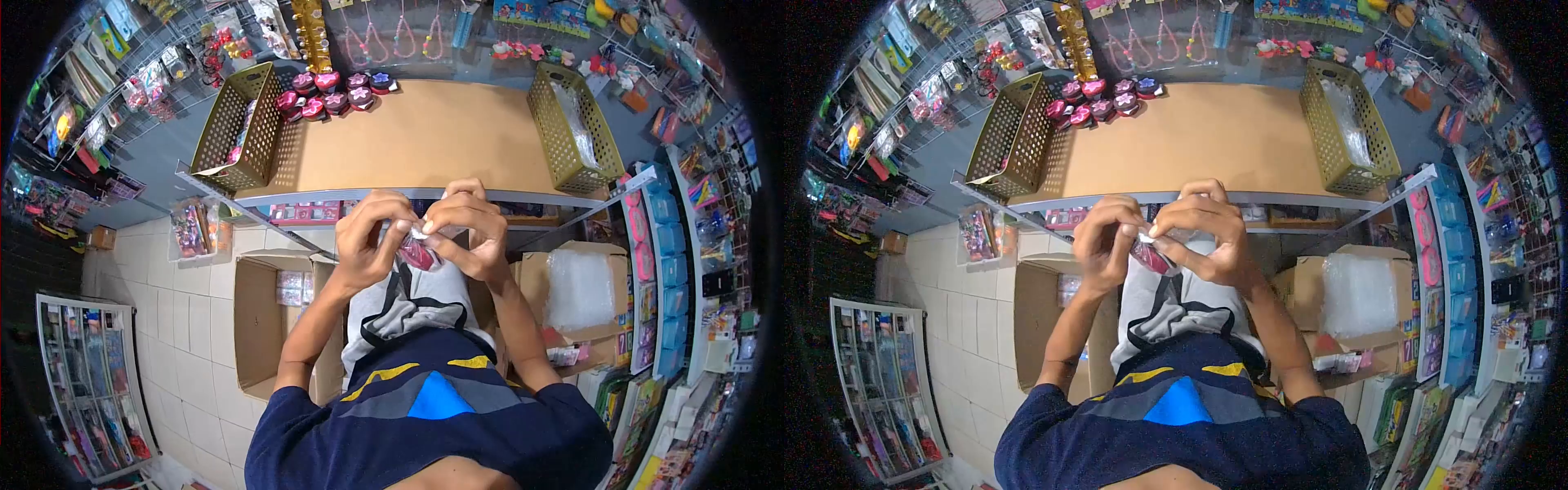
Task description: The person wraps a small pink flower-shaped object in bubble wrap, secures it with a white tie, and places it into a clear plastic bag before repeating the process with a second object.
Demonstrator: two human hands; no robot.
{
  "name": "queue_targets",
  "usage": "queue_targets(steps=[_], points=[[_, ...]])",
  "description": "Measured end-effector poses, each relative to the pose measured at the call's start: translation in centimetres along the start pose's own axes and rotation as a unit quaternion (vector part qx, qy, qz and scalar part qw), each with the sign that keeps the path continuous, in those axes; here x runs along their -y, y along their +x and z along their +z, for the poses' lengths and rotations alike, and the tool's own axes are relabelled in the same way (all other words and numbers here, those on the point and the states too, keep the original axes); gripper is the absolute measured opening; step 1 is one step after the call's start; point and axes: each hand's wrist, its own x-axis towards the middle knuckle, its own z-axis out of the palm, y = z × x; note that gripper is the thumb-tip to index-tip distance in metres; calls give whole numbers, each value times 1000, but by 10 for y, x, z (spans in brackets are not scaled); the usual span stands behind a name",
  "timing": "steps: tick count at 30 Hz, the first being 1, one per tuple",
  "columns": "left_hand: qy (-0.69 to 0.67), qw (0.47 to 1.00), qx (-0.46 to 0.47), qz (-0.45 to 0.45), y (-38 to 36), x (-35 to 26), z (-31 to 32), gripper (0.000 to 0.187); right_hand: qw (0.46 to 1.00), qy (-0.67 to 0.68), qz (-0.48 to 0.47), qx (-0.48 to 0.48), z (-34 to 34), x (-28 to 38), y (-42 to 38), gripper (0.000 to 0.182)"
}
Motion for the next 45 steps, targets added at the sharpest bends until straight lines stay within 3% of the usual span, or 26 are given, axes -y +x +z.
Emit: queue_targets(steps=[4,7,8,12,21,25,28,31,34,40,45], points=[[37,990,97,-93,10,-6,-13,5,998,-56,11,29,-10,-2,5,20],[-40,964,175,-196,18,-9,-26,9,991,-122,-7,51,-14,-1,2,19],[-10,945,200,-258,20,-11,-32,13,988,-143,-20,59,-14,2,3,19],[97,945,298,-93,43,-23,-34,10,983,-166,-38,69,-20,4,8,17],[233,916,300,127,36,-23,-31,21,992,-117,15,48,-17,0,4,17],[155,965,199,63,21,-15,-23,17,998,-16,55,38,-12,7,7,16],[107,984,140,12,15,-11,-18,12,993,-108,13,37,-10,9,4,12],[-21,989,55,-137,1,-7,-9,9,990,-137,24,38,-6,10,1,12],[-35,979,69,-188,3,-10,-8,7,994,-97,53,10,-5,1,-7,18],[55,980,105,-159,9,-10,-4,10,984,-137,112,-37,9,19,-8,26],[167,971,153,-75,20,-20,0,13,973,-205,94,-52,21,-4,-21,30]])
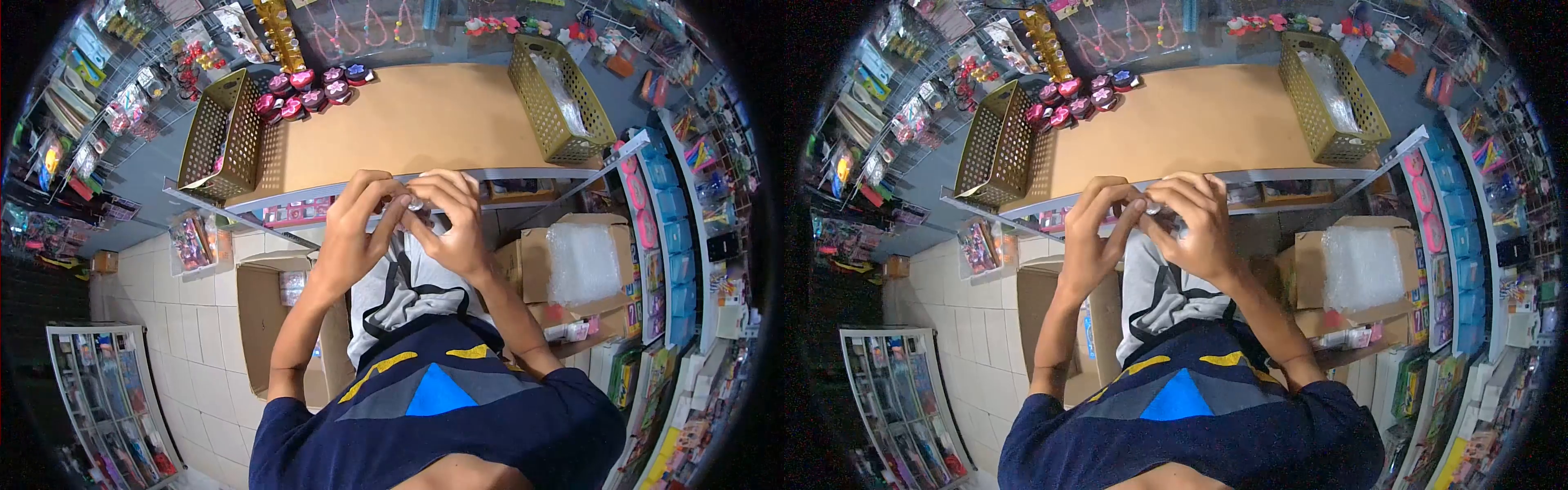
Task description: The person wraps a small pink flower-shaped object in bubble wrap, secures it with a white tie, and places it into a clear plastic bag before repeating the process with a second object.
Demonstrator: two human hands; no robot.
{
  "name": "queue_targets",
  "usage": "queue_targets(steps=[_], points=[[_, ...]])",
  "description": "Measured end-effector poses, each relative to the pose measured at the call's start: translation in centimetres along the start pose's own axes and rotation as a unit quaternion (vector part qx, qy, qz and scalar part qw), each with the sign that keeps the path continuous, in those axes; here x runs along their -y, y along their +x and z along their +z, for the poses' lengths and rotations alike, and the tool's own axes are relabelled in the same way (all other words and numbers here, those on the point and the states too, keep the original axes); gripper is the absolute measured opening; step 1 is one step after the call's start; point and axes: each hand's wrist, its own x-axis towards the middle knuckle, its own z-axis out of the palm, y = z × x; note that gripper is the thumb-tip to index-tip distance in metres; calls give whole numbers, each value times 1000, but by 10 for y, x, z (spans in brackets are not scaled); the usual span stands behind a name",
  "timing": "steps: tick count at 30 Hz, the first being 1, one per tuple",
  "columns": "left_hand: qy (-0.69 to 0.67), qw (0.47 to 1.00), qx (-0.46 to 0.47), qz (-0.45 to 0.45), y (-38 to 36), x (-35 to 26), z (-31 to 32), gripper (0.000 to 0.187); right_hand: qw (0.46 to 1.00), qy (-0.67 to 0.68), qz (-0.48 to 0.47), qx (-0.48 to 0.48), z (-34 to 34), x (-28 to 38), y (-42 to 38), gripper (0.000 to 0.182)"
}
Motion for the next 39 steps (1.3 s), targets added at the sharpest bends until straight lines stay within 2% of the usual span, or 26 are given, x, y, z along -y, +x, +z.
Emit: queue_targets(steps=[5,10,16,20,24,26,27,28,30,32,34,35,38,39], points=[[7,999,-15,-28,-9,-1,2,12,998,-44,-28,-18,8,5,-1,21],[-44,995,-52,-69,-18,3,5,11,999,29,5,16,17,-2,-4,21],[-1,999,-27,-44,-21,5,-2,10,983,170,29,67,15,-11,-5,20],[-10,995,-77,-62,-31,8,5,9,993,105,-3,62,19,-7,-4,19],[-9,988,-152,-18,-32,8,10,8,994,94,-36,48,22,-6,-4,20],[-24,990,-137,-27,-29,6,8,8,993,95,-40,53,12,-2,4,20],[-43,991,-122,-38,-27,6,4,8,988,127,-39,73,9,-4,7,25],[-61,991,-108,-46,-22,8,2,8,981,164,-23,99,5,-3,12,29],[-88,986,-141,-30,-17,8,5,7,960,237,12,149,-1,2,18,38],[-103,981,-161,-27,-14,7,4,7,944,260,26,199,0,-3,7,63],[-151,969,-183,-70,-21,8,8,6,875,425,171,158,12,2,-6,75],[-163,967,-183,-73,-24,10,8,9,867,449,167,139,19,-5,-11,80],[-239,944,-206,-96,-36,23,6,20,849,478,215,72,32,-15,-22,71],[-271,932,-217,-105,-37,25,3,24,868,447,204,70,30,-14,-19,65]])
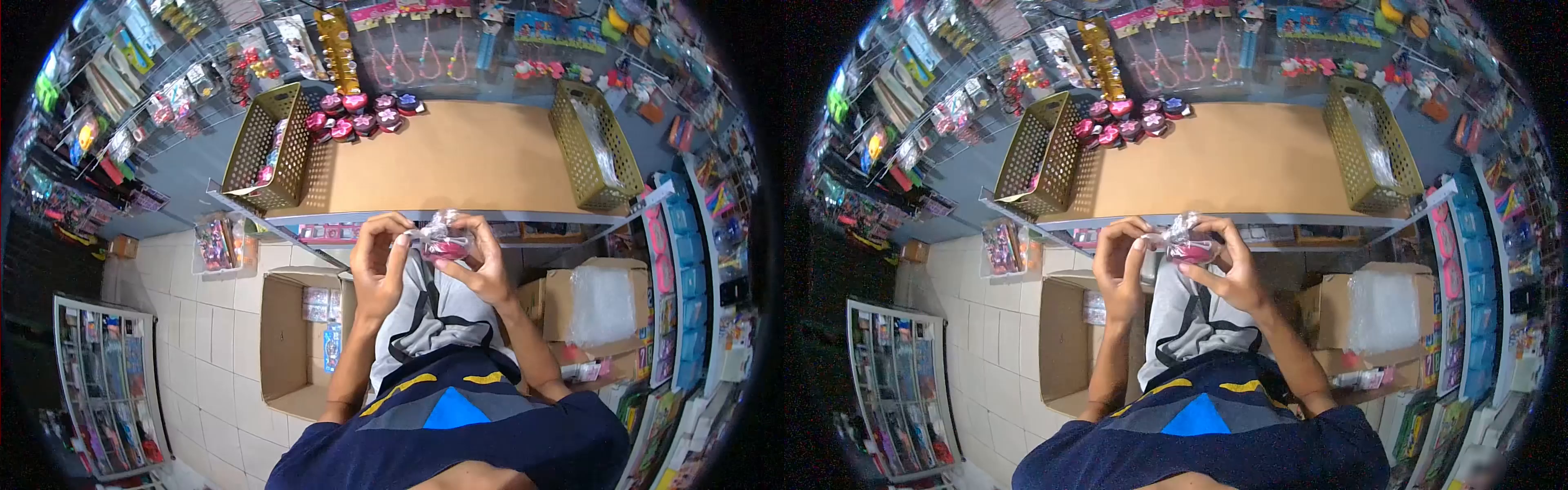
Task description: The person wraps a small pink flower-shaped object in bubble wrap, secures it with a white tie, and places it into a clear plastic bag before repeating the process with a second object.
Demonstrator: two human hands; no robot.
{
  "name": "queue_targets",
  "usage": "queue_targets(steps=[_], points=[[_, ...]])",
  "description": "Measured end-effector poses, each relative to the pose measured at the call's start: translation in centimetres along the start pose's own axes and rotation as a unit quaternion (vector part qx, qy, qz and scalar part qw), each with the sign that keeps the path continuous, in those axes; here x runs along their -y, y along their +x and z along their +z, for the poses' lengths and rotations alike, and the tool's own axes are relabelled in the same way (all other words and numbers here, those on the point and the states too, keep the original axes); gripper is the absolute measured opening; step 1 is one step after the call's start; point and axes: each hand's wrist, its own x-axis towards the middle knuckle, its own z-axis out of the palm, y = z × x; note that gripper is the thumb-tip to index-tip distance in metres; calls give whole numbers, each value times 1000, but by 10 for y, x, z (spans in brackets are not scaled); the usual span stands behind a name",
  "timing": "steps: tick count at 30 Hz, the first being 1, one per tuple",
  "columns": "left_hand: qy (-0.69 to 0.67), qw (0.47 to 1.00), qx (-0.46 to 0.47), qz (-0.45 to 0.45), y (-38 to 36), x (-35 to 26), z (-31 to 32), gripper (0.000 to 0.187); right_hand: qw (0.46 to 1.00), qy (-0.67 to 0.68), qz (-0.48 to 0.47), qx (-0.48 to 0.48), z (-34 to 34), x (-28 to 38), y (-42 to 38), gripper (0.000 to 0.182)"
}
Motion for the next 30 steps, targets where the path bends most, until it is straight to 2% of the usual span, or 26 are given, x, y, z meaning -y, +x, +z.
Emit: queue_targets(steps=[3,4,7,8,14,18,20,21,22,23,25,27,30], points=[[-25,1000,12,-14,5,-16,-10,38,995,-16,91,38,2,13,9,60],[23,998,36,-44,8,-24,-14,46,995,-1,94,43,8,18,15,59],[210,959,162,-103,12,-26,-33,43,998,24,27,50,16,1,22,55],[218,955,164,-114,13,-26,-36,45,998,46,1,46,19,-6,25,51],[153,975,85,-137,6,-21,-50,41,997,33,16,62,33,-8,35,43],[154,985,-60,-48,20,-14,-83,36,996,-69,-48,41,26,-18,32,32],[134,981,-119,-69,42,-33,-101,35,997,-77,-17,20,14,-20,25,27],[193,971,-136,-32,57,-46,-107,34,997,-81,-2,8,6,-22,19,25],[169,973,-155,-15,76,-46,-123,34,996,-92,4,3,-4,-27,14,21],[183,970,-156,23,95,-49,-134,34,993,-116,5,-7,-12,-27,9,18],[247,957,-151,36,137,-51,-157,34,992,-122,11,-37,-32,-41,-4,16],[307,939,-152,-30,179,-39,-180,38,991,-110,41,-58,-48,-46,-18,15],[377,915,-108,-96,231,25,-232,43,985,-131,62,-89,-66,-42,-38,14]])
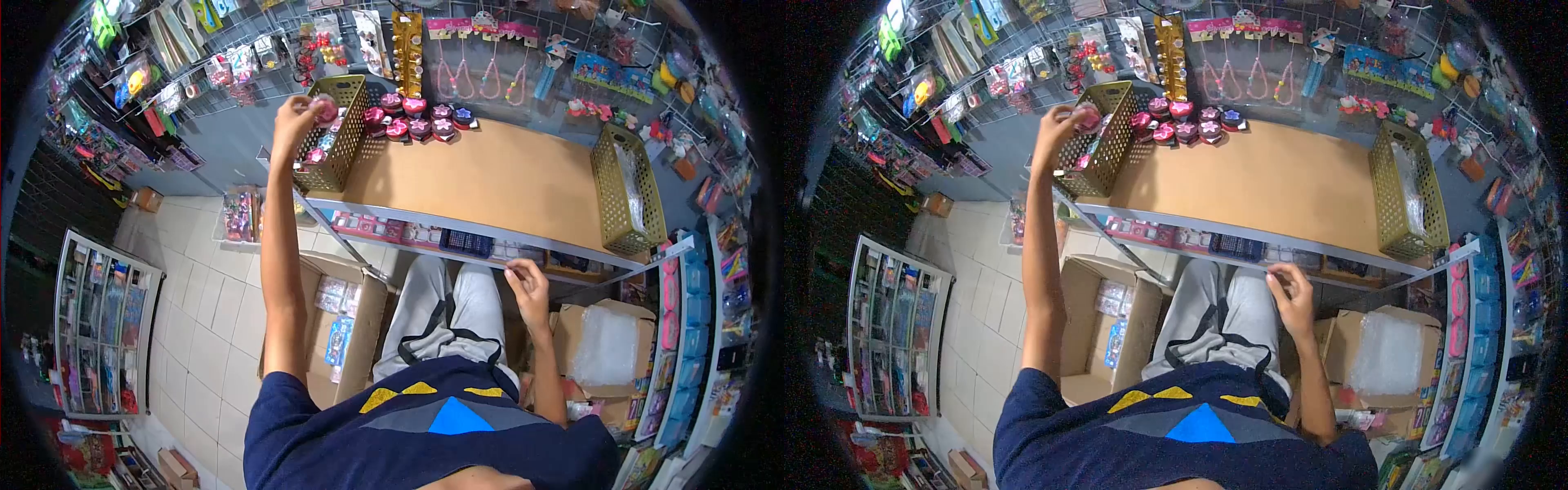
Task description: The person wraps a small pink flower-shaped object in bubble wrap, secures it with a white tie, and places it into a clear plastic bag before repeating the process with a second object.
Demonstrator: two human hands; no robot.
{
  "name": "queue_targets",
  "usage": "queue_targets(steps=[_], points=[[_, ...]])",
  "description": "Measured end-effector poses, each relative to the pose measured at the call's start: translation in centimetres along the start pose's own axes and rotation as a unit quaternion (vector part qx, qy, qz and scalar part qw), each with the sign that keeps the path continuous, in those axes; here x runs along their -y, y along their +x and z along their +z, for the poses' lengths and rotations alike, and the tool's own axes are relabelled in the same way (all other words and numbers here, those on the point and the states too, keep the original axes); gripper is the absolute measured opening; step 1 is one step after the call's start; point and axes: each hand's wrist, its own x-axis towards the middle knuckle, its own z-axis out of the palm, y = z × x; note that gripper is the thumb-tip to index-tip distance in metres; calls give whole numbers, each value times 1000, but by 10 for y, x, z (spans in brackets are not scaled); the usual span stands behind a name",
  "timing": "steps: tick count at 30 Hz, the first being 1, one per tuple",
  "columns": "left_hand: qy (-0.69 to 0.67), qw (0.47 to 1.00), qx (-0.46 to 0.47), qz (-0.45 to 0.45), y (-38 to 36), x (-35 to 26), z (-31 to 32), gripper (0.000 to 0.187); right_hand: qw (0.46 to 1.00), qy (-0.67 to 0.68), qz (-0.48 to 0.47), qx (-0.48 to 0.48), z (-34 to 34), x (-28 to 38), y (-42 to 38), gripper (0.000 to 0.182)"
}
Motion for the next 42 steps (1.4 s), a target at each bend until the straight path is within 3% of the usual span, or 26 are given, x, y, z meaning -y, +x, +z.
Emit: queue_targets(steps=[3,4,5,7,9,10,14,18,19,21,22,25,26,29,30,32,34,37,40,42], points=[[114,986,120,-37,67,83,29,47,998,-39,37,-19,-21,-4,-18,14],[200,969,125,-72,48,43,36,46,997,-50,50,-20,-28,-5,-24,14],[171,981,81,-30,45,51,48,40,996,-63,62,-21,-33,-6,-27,14],[175,980,94,-15,56,74,59,39,993,-92,60,-34,-40,-8,-35,14],[178,955,238,-5,67,91,53,40,988,-135,52,-48,-44,-8,-41,14],[175,947,268,-36,71,100,54,47,985,-157,48,-54,-45,-9,-43,13],[129,954,266,-43,87,130,57,49,980,-190,44,-37,-36,-7,-46,13],[48,952,285,-106,61,93,45,38,964,-256,6,68,-21,13,-41,15],[-37,944,292,-147,53,77,39,34,965,-253,2,70,-18,13,-39,15],[-47,954,255,-148,32,39,33,32,967,-245,-6,75,-15,14,-37,15],[-33,931,320,-170,48,51,31,37,966,-245,3,79,-14,15,-35,14],[96,933,296,-179,31,36,37,43,962,-258,-10,85,-15,11,-33,14],[142,933,294,-151,39,52,36,54,961,-262,-9,85,-16,10,-32,14],[87,941,295,-138,51,85,38,64,960,-264,2,91,-17,6,-35,15],[75,937,301,-162,36,57,36,69,961,-260,8,97,-17,5,-35,15],[72,931,346,-93,57,96,41,70,960,-258,14,106,-17,2,-36,16],[37,919,390,-30,53,90,42,67,958,-264,12,113,-16,-2,-36,16],[96,914,383,91,64,114,44,65,954,-267,15,132,-13,-4,-35,16],[209,894,371,135,80,144,46,65,950,-272,16,154,-10,-10,-35,16],[203,878,420,105,82,138,41,66,946,-281,14,161,-8,-10,-36,16]])
